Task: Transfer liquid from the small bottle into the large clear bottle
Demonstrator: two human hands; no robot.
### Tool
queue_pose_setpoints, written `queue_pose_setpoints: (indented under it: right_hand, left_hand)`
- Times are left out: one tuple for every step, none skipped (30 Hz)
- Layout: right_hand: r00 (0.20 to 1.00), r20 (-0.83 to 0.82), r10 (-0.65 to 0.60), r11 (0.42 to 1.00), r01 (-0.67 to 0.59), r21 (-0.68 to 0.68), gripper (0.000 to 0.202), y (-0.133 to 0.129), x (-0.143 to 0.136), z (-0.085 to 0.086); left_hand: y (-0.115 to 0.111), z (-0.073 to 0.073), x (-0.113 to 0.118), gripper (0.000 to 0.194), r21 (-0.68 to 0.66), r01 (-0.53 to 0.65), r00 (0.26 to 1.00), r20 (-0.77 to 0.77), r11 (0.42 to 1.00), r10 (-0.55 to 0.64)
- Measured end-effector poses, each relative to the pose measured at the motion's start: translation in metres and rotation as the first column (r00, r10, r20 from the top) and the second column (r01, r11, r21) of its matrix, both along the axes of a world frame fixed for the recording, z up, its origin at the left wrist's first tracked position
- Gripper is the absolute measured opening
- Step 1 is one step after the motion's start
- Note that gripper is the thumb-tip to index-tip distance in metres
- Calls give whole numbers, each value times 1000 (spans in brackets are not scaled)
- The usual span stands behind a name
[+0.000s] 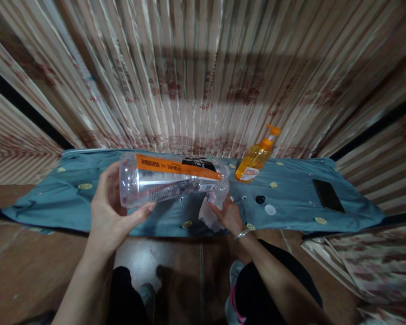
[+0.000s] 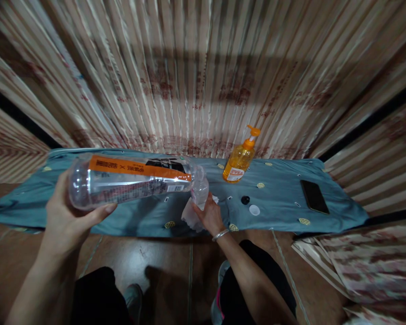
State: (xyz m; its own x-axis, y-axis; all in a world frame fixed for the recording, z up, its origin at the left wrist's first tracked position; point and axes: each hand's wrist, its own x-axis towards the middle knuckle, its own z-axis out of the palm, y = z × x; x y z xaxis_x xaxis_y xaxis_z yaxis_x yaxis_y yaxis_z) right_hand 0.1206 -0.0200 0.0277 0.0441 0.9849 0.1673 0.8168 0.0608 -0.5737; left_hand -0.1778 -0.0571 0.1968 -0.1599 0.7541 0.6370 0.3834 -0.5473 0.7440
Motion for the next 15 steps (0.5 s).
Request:
queue_pose_setpoints:
  right_hand:
    - [1000, -6, 1, 1000, -1, -6, 57, 0, 0, 0]
    - [1000, -14, 2, 1000, -3, -9, 58, 0, 0, -1]
    - [1000, -21, 3, 1000, -4, -11, 60, 0, 0, -1]
    - [1000, -28, 4, 1000, -4, -11, 62, 0, 0, -1]
    - [999, -33, 4, 1000, -4, -11, 62, 0, 0, -1]
    - [999, -36, 2, 1000, -2, -12, 62, 0, 0, 0]
    - [999, -35, -1, 1000, 1, -14, 61, -1, 0, 0]
    - [1000, -29, -5, 1000, 5, -17, 60, -1, 0, 0]
    - [1000, -22, -7, 1000, 7, -20, 59, -1, 0, 0]
    - [1000, -13, -8, 1000, 7, -23, 58, -1, 0, 1]
    - [1000, -5, -7, 1000, 7, -26, 57, -1, 1, 1]
    - [1000, 2, -4, 1000, 4, -27, 57, -1, 1, 1]
    - [1000, 4, 1, 1000, -1, -23, 57, -1, 1, 0]
    - [1000, 1, 6, 1000, -6, -16, 58, -1, 1, 0]
    - [1000, -6, 7, 1000, -7, -6, 59, 0, 2, 0]
  left_hand:
    - [0, 0, 0, 90, 3, -5, 1000, -4, 1000, 5]
    - [0, 0, 0, 90, 8, -8, 1000, -5, 1000, 8]
    - [0, 0, 0, 89, 14, -9, 1000, -5, 1000, 9]
    - [0, 0, 0, 89, 17, -10, 1000, -3, 1000, 10]
    - [0, 0, 0, 89, 19, -9, 1000, 0, 1000, 9]
    - [0, 0, 0, 88, 16, -6, 1000, 5, 1000, 6]
    - [0, 0, 1, 88, 7, -2, 1000, 9, 1000, 2]
    - [0, 0, 1, 89, 0, 2, 1000, 13, 1000, -2]
    - [0, 0, 0, 89, -6, 6, 1000, 14, 1000, -5]
    - [0, 0, 0, 89, -8, 7, 1000, 13, 1000, -7]
    - [0, 0, 0, 89, -8, 6, 1000, 9, 1000, -6]
    - [0, 0, 0, 88, -7, 4, 1000, 3, 1000, -4]
    - [0, 0, 0, 87, -2, 2, 1000, -3, 1000, -2]
    - [0, 1, -1, 87, 5, 2, 1000, -9, 1000, -2]
    - [0, 1, -1, 86, 9, 3, 1000, -16, 1000, -3]
